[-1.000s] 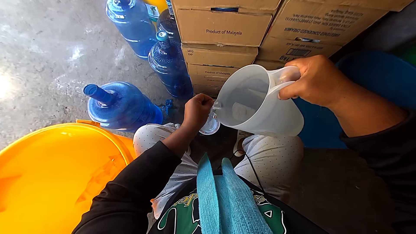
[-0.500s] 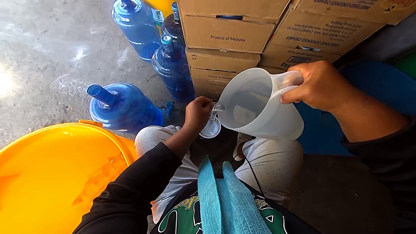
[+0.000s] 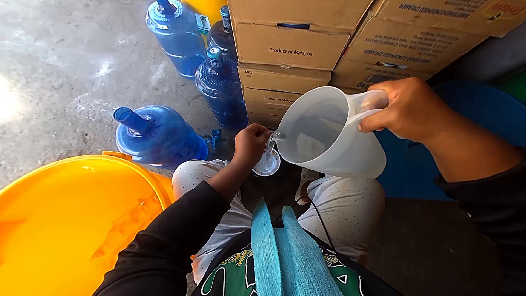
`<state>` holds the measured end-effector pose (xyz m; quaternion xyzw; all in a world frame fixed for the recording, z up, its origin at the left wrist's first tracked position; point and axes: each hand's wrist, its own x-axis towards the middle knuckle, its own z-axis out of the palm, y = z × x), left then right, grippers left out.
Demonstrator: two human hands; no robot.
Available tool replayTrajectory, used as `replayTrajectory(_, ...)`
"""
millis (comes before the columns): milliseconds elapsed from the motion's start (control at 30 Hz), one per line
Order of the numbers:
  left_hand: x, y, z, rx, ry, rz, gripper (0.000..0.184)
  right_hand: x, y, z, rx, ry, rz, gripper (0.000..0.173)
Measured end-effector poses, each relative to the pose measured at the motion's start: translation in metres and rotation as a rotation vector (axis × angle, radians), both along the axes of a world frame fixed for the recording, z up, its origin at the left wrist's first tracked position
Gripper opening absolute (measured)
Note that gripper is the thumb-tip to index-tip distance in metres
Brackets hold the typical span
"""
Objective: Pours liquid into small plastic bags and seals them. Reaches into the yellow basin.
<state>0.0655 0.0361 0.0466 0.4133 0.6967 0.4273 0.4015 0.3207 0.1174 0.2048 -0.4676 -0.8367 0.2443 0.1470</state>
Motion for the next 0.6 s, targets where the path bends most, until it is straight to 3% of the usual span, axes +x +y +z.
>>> replayTrajectory(600, 0.0046, -0.0003, -0.0023, 0.013, -0.020, -0.028, 0.010, 0.0003, 0.0003, -0.0033, -0.022, -0.014, -0.010, 0.020)
